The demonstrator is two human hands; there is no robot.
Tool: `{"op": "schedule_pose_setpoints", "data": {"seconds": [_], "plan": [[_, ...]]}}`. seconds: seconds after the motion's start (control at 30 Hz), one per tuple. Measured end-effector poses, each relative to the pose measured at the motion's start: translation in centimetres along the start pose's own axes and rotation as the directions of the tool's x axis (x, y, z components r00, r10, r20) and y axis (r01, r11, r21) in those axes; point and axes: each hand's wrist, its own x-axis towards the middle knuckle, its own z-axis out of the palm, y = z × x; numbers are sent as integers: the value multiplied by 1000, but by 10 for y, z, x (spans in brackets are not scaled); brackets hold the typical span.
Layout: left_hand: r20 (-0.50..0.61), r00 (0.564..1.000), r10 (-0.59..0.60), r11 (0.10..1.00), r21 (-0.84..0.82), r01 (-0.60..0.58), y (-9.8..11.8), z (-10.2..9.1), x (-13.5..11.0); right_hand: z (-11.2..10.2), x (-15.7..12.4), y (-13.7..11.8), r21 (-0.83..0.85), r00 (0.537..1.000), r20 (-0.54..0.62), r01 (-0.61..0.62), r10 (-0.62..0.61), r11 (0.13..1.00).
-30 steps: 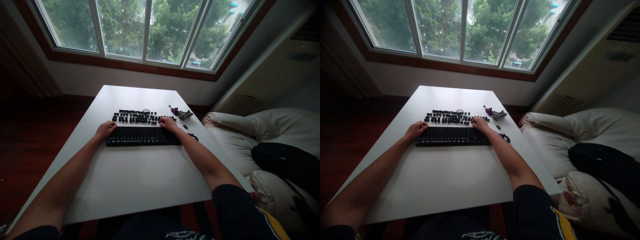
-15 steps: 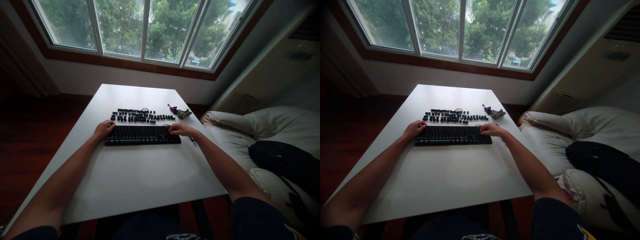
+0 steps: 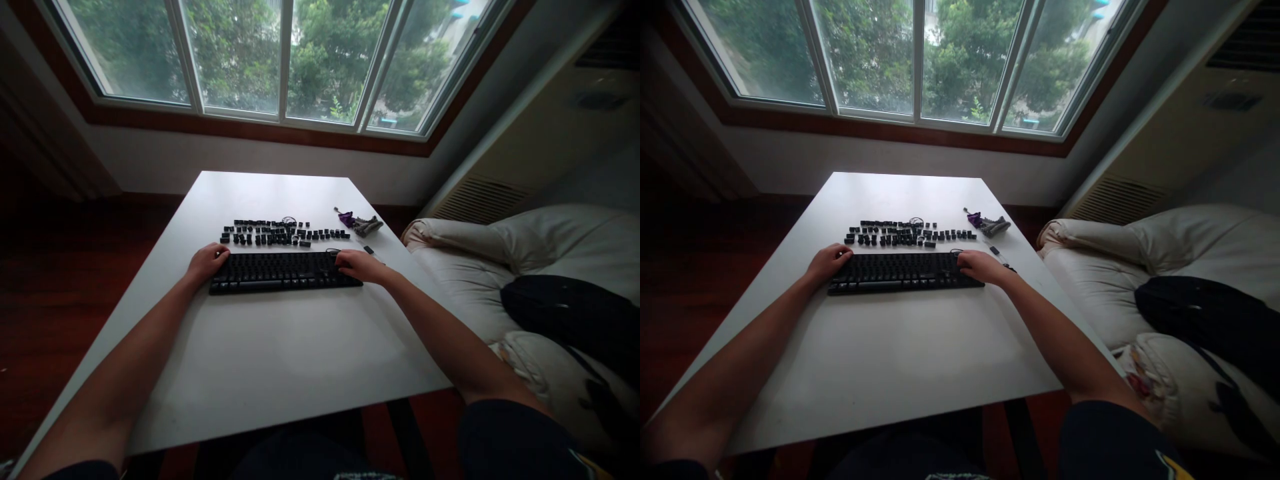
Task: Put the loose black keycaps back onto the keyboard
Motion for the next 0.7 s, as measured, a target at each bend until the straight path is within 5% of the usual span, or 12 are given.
{"op": "schedule_pose_setpoints", "data": {"seconds": [0.43, 0.7], "plan": [[-10, 999, -51, 998, 21, 51, 6, 3, 5, 7, -8, 4, 14, 998, -60, 1, 0, 1000], [-56, 983, -174, 980, 90, 178, 15, 5, 14, 12, -5, 13, 25, 989, -137, -54, 57, 998]]}}
